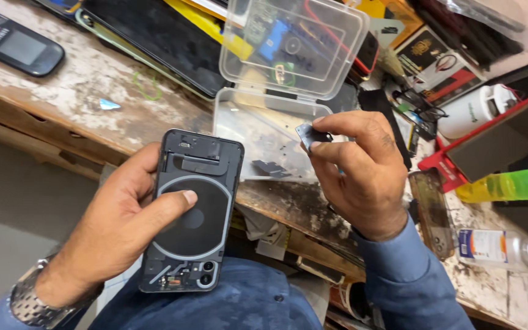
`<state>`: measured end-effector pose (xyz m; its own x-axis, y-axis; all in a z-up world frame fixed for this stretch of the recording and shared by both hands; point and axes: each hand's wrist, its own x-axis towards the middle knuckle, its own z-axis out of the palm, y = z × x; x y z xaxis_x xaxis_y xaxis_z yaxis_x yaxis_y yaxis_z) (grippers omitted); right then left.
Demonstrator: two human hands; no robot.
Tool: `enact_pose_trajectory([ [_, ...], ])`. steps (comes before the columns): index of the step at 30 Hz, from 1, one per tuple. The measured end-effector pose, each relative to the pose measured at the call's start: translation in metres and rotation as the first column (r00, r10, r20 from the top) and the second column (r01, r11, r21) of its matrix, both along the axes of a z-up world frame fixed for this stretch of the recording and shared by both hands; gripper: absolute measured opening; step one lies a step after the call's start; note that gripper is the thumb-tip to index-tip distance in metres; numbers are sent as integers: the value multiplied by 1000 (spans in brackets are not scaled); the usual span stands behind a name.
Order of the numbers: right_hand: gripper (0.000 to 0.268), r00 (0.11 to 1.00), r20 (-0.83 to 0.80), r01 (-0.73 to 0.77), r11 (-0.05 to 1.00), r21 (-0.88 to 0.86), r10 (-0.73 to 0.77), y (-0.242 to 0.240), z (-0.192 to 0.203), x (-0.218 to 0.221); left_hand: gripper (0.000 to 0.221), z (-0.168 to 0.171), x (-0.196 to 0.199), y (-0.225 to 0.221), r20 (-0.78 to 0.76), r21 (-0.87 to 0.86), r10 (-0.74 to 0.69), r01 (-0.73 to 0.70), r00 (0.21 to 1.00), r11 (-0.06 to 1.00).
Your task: The person disassembles the back of a smartphone using a screwdriver and tweezers. They remove screws, lift a metal shield, and detach a small black component from the upper interior. The person then places the removed parts into a plastic container and reattaches the component to the phone.
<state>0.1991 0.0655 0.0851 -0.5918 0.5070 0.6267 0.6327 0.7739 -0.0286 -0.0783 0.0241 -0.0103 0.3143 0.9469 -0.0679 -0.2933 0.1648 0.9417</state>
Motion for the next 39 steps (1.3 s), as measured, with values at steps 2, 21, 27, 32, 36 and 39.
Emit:
enact_pose_trajectory([
  [2,29,1000,-2,21,1000,-3,-21,0,-5,5,44,-1,1,0,14,65,-25,24,1000,998],
  [21,12,974,181,212,837,-505,-137,27,-6,27,48,-5,-5,-2,-32,91,32,-29,999,995],
  [27,16,942,307,244,903,-353,-135,29,-6,12,46,-8,-11,-3,-16,53,29,-28,999,998],
  [32,34,945,318,100,852,-513,80,40,-8,-4,46,-5,-8,-2,-33,13,48,-47,998,999],
  [36,38,933,337,78,839,-538,129,45,-9,-10,47,-1,-9,-4,20,64,37,-39,999,997],
  [39,35,917,366,83,824,-560,157,48,-7,-14,47,0,-8,-3,-26,67,73,-71,997,995],
])
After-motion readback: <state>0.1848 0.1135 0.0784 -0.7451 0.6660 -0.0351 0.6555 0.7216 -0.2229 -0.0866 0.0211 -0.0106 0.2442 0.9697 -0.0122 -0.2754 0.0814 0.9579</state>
